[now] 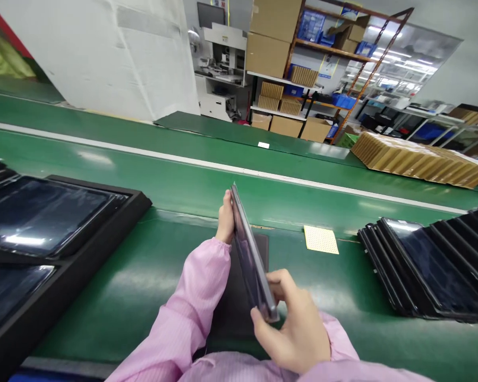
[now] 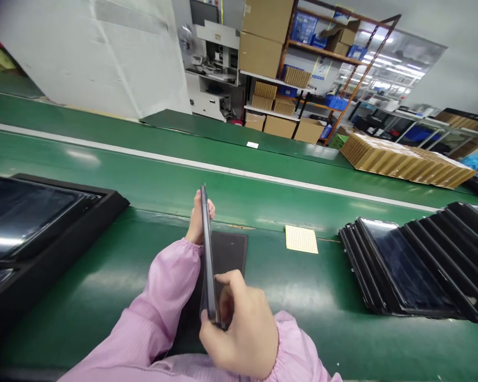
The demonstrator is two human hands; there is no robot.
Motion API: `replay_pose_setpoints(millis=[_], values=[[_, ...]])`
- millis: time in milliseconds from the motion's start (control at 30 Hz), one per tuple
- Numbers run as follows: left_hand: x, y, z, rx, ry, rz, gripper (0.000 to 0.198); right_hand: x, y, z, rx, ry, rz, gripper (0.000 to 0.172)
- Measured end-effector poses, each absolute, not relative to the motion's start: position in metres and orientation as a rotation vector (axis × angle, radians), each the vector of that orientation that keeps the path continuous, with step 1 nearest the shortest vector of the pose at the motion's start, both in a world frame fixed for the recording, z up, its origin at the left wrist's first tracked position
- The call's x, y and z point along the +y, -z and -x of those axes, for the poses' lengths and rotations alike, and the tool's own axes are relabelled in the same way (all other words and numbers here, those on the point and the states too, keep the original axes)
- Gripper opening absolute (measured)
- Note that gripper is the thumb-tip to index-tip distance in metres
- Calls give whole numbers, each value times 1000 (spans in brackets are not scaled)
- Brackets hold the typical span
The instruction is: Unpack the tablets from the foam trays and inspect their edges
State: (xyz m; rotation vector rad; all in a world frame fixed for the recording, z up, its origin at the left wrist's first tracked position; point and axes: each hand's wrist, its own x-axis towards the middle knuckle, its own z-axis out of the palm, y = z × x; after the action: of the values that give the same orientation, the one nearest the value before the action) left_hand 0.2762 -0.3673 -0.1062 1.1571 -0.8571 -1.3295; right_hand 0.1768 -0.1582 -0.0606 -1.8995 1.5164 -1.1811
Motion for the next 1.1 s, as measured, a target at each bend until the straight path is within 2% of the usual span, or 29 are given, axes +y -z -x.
replay_pose_setpoints(millis=[133,267,533,933,1100], values=[[-379,109,-287,-754,1309,-1130,62,-165,55,-178,1488,629,1865,34],[-387,117,-296,-792,1260,-1075,63,-173,48,-177,1437,378,1814,41],[-390,124,-294,-829,1238,-1011,61,-184,49,-168,1296,361,1683,58],[-384,115,-294,-861,1222,-896,59,-213,65,-159,925,306,1626,27],[-384,113,-294,-861,1229,-909,60,-221,73,-156,734,322,1553,31]])
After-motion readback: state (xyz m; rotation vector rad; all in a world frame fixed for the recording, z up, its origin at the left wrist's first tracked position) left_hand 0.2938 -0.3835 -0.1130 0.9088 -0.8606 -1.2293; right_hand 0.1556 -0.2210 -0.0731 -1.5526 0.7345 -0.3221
